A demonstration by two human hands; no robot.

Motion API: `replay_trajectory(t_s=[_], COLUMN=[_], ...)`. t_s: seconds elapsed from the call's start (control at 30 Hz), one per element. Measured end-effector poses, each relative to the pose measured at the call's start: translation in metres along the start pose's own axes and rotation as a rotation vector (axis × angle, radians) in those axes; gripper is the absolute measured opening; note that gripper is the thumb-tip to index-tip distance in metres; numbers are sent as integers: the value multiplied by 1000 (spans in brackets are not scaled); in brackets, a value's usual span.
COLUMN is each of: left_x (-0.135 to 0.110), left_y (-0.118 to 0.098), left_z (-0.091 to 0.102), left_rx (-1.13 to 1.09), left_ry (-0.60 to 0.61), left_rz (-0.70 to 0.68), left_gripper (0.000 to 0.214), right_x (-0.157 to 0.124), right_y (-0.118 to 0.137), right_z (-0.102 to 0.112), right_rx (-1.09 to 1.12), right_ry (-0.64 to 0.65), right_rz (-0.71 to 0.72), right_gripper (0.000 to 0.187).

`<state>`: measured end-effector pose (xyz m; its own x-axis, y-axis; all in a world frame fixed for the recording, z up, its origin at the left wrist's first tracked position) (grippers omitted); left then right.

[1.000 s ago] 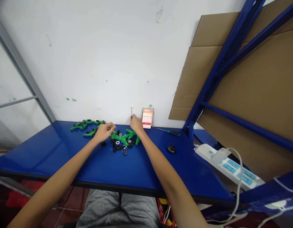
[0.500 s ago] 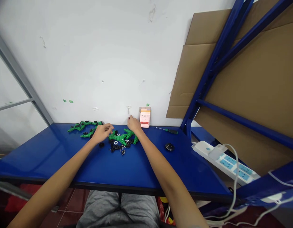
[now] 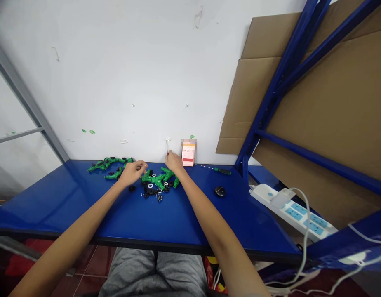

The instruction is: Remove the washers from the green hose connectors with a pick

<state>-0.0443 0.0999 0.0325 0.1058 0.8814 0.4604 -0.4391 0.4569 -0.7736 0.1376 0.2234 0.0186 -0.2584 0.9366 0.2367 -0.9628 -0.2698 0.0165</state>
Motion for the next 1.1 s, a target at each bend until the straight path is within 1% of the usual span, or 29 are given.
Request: replay_trajectory(t_s=[0.17,0.33,0.47,0.67,1.1], left_x=[0,0,0,0,-1], left_y=[0,-1,-1,-1,-2], left_z=[1,0,-2,-2,0], left_rx=[-4,-9,-5,-4,-2], left_ry=[2,5,14,17,13], left_rz=[5,6,-3,-11,3], left_gripper=[22,22,22,22,23], right_x=[0,3,2,-3,-3], right_y=[0,2,3,2,0], right_z=[-3,4,7,6,6], right_rx=[17,40,56,70,96], right_ry=[10,-5,8,19,8], right_rz=[5,-4,16,21,5], right_gripper=[36,38,37,35,34])
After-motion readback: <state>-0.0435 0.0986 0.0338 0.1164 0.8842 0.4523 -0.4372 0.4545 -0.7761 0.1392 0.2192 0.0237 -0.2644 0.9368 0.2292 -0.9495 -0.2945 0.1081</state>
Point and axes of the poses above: each hand's wrist, its own x-axis towards the middle knuckle, its own z-axis out of the back of the hand, y = z × x, the point moved 9 cm from there along x, towards the middle knuckle, and after that the axes turned 15 degrees about -x, right-handed, at the moved point
